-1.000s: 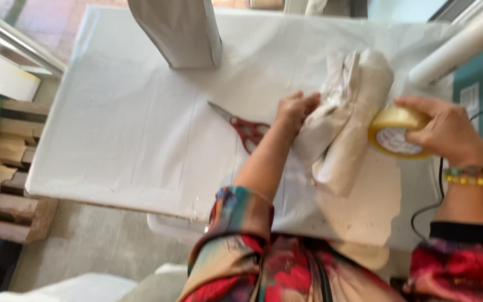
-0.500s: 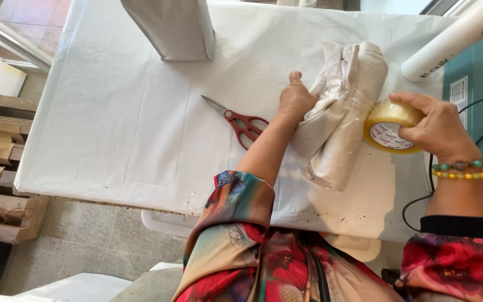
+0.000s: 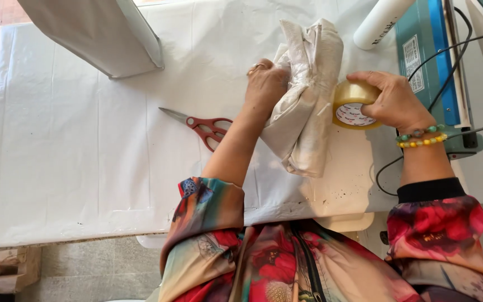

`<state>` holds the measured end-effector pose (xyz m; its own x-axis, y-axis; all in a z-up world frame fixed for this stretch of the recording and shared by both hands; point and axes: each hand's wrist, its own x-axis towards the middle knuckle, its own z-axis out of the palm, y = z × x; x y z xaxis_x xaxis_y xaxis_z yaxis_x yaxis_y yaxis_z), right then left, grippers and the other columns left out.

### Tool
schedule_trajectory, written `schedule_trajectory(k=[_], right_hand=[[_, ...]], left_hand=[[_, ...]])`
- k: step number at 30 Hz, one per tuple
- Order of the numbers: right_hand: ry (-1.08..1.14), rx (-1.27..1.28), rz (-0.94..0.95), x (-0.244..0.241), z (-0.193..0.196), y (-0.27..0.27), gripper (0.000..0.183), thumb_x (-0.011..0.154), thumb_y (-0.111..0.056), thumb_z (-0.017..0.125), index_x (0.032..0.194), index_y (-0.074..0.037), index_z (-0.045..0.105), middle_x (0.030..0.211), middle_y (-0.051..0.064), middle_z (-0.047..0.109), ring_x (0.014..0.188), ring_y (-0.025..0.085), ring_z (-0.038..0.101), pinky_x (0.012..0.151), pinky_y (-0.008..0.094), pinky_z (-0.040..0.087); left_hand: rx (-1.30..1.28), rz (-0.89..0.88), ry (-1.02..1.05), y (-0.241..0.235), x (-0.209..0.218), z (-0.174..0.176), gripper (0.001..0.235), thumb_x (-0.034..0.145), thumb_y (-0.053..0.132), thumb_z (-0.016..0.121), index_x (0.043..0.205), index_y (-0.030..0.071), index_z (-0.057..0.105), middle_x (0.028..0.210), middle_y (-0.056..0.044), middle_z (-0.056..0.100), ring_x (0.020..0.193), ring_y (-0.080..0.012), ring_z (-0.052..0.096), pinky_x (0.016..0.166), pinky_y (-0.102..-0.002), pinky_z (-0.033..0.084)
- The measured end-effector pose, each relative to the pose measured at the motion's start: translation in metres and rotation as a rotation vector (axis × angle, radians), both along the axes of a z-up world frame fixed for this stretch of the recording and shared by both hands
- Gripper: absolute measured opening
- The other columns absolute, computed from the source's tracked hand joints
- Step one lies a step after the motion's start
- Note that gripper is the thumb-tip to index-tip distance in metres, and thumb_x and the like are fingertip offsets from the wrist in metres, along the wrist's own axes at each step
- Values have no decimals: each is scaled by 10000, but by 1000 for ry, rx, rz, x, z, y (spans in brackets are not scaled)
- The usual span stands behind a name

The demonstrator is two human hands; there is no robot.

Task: Wrapping a fabric bundle with adhesive tape and cutting it with scissors

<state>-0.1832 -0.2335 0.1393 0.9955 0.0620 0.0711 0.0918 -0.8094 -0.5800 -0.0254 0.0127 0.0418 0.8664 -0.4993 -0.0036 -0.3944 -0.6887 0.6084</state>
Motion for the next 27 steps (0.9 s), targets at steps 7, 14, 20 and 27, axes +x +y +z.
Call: schedule_trajectory(k=[7, 14, 20, 27], right_hand=[[-32, -60, 15, 0, -5, -2, 739, 671, 80, 663, 1396, -67, 667, 1375, 207, 656, 1214, 330, 617, 1011, 408, 517], [29, -92, 7, 5, 0, 8, 783, 644, 93, 698, 1405, -84, 657, 1378, 199, 647, 1188, 328, 621, 977, 412, 534], [227, -496, 33, 15, 24, 61, 626, 806, -80, 707, 1408, -228, 618, 1128, 120, 713, 930, 348, 700, 818, 473, 605], [109, -676, 30, 15, -1, 60, 579, 804, -238, 681, 1379, -251, 619, 951, 103, 683, 830, 364, 701, 636, 486, 600]], left_hand=[[-32, 341, 386, 10, -17, 34, 698, 722, 478, 694, 1267, 99, 481, 1216, -161, 658, 1186, -386, 583, 964, -465, 486], [-205, 290, 608, 6, -28, 82, 511, 716, 475, 477, 994, 86, 657, 1066, -144, 732, 1017, -331, 650, 866, -448, 470], [160, -26, 347, 2, -65, 162, 1516, 548, 807, 684, 1627, -4, -6, 1388, -207, 614, 1291, -397, 576, 999, -475, 490], [164, -1, 449, 26, -53, 147, 1287, 662, 343, 730, 1649, 130, -69, 1301, -190, 634, 1197, -375, 612, 929, -441, 557]])
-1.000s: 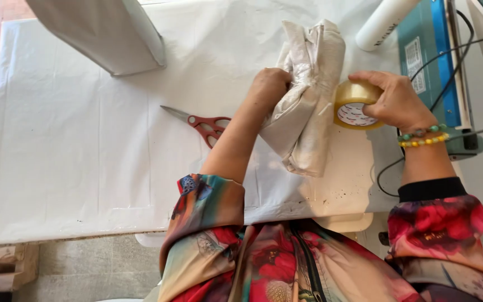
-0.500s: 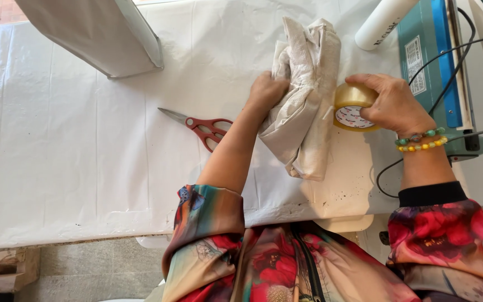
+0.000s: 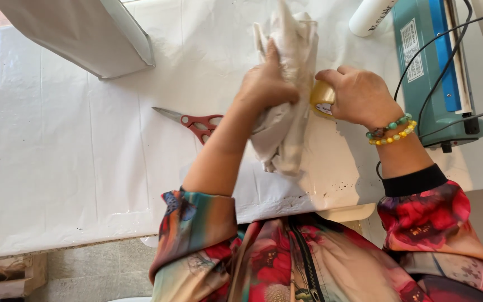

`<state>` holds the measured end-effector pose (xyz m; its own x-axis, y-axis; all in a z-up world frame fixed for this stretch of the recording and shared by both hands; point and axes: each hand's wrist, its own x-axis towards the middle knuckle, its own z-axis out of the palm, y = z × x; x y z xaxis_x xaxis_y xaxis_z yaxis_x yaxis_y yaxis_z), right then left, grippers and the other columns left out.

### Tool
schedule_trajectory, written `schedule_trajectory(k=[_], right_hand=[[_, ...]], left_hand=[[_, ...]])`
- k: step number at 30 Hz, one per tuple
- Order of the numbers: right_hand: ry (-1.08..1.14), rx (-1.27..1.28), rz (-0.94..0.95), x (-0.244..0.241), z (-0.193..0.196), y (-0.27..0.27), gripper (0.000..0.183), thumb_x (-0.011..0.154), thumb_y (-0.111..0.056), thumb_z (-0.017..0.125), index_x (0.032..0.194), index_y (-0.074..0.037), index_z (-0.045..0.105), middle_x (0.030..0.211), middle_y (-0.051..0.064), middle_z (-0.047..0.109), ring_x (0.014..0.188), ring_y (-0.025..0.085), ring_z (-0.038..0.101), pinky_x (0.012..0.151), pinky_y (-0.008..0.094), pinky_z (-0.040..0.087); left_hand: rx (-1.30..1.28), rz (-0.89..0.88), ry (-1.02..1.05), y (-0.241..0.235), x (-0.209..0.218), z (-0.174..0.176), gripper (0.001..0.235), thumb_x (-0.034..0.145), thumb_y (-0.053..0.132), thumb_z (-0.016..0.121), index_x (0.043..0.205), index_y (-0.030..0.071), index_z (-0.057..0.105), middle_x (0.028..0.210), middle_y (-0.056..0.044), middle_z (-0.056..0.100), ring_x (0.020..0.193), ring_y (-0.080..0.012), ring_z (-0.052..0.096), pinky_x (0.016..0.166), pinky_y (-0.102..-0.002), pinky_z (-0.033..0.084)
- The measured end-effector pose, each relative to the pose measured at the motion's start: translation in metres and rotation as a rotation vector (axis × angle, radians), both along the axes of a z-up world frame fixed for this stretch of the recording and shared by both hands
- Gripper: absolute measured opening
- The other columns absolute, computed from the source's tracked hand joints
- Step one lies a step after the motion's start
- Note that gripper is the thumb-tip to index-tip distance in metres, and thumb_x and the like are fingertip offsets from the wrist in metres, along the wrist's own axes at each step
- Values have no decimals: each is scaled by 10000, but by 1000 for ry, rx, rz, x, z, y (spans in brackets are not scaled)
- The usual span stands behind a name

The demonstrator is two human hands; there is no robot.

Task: Wrapping a fabric bundle with adhesive tape and cutting it with scissors

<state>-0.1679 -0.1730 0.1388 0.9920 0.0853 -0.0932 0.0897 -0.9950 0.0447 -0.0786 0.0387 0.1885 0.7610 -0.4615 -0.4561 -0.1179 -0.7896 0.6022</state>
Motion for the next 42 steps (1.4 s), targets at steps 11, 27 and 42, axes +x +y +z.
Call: schedule_trajectory(k=[11, 27, 42], right_hand=[[-243, 168, 222, 5, -23, -1, 720, 877, -306, 824, 1542, -223, 559, 935, 116, 544, 773, 307, 596, 605, 437, 585], [-489, 219, 213, -7, -39, -20, 841, 720, 129, 734, 1517, -126, 652, 1129, 158, 516, 1027, 339, 587, 750, 458, 611], [-596, 578, 133, -22, -14, -28, 732, 844, 186, 652, 1537, -8, 521, 1275, 255, 545, 1153, 396, 559, 891, 474, 551]], left_hand=[[-884, 458, 468, 79, 31, -108, 1327, 582, -111, 782, 1659, 274, 110, 1261, -121, 687, 947, -242, 696, 810, -348, 633], [-1179, 465, 507, 65, 12, -140, 1234, 555, -142, 758, 1643, 150, 255, 1382, -81, 613, 1085, -211, 645, 868, -308, 586], [-1550, 374, 538, 64, -20, -137, 834, 578, -63, 793, 1369, 31, 546, 1194, -147, 683, 1070, -287, 657, 930, -388, 554]])
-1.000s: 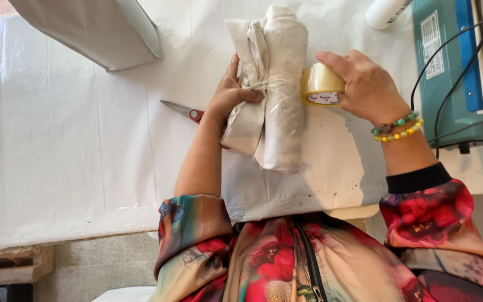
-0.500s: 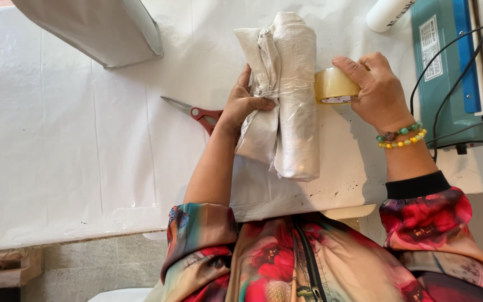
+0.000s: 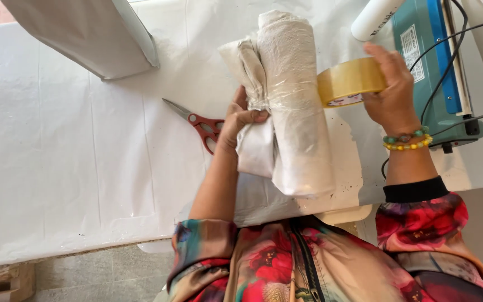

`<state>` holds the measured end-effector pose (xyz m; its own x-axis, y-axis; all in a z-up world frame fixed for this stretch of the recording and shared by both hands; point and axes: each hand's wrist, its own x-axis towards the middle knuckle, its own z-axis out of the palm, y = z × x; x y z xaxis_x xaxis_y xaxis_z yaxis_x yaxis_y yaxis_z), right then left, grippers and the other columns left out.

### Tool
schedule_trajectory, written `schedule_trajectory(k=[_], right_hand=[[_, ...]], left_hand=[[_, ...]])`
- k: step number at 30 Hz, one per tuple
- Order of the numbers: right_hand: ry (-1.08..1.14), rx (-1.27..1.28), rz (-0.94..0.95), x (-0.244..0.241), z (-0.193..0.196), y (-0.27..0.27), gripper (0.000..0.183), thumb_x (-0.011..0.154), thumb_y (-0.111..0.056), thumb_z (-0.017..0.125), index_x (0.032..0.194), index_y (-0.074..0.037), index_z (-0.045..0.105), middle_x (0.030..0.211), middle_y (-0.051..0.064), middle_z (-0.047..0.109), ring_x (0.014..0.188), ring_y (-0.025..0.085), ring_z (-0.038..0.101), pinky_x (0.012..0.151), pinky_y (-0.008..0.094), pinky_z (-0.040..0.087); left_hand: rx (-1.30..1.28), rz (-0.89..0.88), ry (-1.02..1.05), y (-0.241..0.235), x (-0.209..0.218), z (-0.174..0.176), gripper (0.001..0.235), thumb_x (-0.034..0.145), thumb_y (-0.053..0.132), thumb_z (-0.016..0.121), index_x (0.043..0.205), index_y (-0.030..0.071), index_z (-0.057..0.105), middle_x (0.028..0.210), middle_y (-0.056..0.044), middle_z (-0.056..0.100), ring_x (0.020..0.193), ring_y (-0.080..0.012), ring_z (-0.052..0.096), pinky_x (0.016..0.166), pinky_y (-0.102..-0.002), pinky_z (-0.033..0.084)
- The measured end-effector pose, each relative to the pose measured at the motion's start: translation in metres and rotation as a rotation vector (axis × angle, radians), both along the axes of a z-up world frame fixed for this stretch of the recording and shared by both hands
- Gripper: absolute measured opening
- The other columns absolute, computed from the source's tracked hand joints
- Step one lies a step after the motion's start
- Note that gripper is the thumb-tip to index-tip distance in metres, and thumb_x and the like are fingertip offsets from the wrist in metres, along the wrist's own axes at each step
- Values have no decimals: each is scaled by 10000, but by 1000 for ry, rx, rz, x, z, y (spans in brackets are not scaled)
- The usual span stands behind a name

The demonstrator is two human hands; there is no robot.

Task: Wrapping a fabric bundle with adhesive tape and cutting it with scissors

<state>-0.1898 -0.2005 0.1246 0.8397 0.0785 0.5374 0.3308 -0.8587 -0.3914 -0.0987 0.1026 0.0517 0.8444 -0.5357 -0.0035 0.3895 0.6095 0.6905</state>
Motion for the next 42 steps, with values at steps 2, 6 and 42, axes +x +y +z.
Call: schedule_trajectory(k=[2, 6, 42], right_hand=[[-71, 192, 26, -2, 6, 7, 665, 831, 208, 562, 1477, 54, 531, 1350, 271, 568, 1216, 394, 575, 896, 434, 534], [-161, 270, -10, -16, 22, 6, 609, 839, 186, 502, 1414, 3, 579, 1266, 191, 561, 1063, 311, 536, 801, 375, 456], [158, -918, -134, 22, 79, 83, 518, 915, -448, 650, 1433, -428, 645, 962, 60, 629, 809, 279, 650, 566, 356, 593]], left_hand=[[-96, 22, 8, -7, -17, 8, 767, 590, -40, 793, 1319, 9, 561, 1191, -175, 685, 1070, -324, 659, 944, -433, 556], [-219, 61, 61, -13, -31, 11, 757, 602, 0, 799, 1329, 26, 587, 1156, -123, 697, 1046, -282, 662, 946, -407, 526], [-490, 66, 190, -28, -24, -55, 592, 910, 277, 717, 1441, 86, 538, 1381, -96, 634, 1152, -297, 659, 1036, -485, 517]])
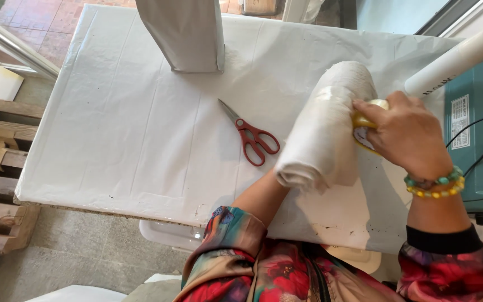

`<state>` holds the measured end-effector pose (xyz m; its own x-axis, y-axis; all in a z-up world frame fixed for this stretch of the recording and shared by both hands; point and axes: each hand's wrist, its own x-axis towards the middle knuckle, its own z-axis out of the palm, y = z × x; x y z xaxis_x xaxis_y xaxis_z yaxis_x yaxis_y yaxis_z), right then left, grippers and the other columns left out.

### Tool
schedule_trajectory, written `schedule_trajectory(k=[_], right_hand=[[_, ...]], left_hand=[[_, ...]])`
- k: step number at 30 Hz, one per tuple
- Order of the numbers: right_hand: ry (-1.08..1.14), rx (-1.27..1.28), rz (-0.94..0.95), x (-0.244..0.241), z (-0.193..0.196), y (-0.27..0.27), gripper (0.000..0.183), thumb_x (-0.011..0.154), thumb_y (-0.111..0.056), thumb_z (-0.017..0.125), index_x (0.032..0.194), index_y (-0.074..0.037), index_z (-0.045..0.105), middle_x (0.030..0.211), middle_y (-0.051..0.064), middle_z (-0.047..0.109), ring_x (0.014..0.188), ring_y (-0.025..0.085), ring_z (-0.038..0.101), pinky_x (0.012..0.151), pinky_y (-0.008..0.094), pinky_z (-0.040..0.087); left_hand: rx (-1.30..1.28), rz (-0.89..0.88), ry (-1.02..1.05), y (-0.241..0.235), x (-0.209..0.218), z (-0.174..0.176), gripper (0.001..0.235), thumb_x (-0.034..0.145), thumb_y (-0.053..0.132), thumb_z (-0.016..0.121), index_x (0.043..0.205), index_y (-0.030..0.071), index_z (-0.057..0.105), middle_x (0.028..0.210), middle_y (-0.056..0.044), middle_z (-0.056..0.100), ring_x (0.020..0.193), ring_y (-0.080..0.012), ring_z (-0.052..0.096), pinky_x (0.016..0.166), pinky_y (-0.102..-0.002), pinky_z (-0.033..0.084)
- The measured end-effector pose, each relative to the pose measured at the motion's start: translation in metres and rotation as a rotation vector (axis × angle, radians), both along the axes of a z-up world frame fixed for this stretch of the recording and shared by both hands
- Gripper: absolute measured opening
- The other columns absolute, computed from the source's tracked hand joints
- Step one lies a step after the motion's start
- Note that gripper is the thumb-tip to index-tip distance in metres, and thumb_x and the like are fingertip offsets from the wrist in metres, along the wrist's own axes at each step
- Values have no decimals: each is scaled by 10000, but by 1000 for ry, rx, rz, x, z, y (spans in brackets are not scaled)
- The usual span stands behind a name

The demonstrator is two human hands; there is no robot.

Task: Wrapping a fabric bundle with adhesive tape and cutting it with scissors

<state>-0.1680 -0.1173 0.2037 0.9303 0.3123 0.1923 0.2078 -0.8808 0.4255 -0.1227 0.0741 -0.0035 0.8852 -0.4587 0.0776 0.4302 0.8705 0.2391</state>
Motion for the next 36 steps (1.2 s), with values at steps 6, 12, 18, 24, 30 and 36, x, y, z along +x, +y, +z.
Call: schedule_trajectory(k=[6, 12, 18, 24, 30, 36], right_hand=[[230, -10, -63, 44, 21, 61, 453, 929, -693, 563, 1268, -400, 623, 1085, 72, 671, 923, 321, 703, 591, 385, 639], [533, 40, -236, 92, 53, 124, 425, 998, -583, 511, 1330, -364, 660, 1308, 124, 608, 1169, 399, 616, 771, 532, 611], [665, 83, -262, 122, 42, 140, 412, 969, -440, 509, 1216, -227, 759, 1254, 178, 690, 1123, 426, 682, 792, 600, 592], [654, 4, -215, 153, 25, 149, 448, 899, -449, 576, 1162, -147, 778, 1191, 125, 745, 1084, 375, 698, 752, 558, 592], [662, 40, -202, 152, 27, 146, 399, 875, -340, 596, 1168, -134, 770, 1160, 108, 761, 1072, 388, 715, 799, 556, 586], [688, 348, -108, 139, 34, 121, 503, 773, -182, 568, 1265, -93, 621, 1195, 193, 684, 1010, 431, 662, 759, 509, 505]], left_hand=[[-120, -75, 78, -13, -21, 11, 512, 991, 315, 656, 1439, 92, 551, 1398, -98, 631, 1139, -312, 671, 1037, -511, 520], [-250, -149, 164, -12, -46, 19, 446, 1071, 352, 596, 1437, 98, 563, 1414, -101, 629, 1126, -327, 684, 1038, -537, 523], [206, 105, 18, -4, -102, 18, 662, 1034, 565, 418, 1479, 80, 479, 1409, -160, 634, 1121, -325, 695, 1000, -466, 536], [1563, 909, -1312, 70, -76, 130, 607, 1012, 445, 733, 1460, 106, 506, 1456, -91, 597, 1330, -317, 635, 1115, -510, 533], [2641, 65, -904, 69, 32, 157, 1494, 659, 756, 916, 1641, 202, -65, 1674, -288, 137, 1518, -553, 171, 1157, -721, 237], [2770, -194, -927, 69, 74, 157, 1196, 705, 524, 726, 1649, 193, 71, 1323, -125, 516, 1107, -336, 541, 925, -517, 419]])
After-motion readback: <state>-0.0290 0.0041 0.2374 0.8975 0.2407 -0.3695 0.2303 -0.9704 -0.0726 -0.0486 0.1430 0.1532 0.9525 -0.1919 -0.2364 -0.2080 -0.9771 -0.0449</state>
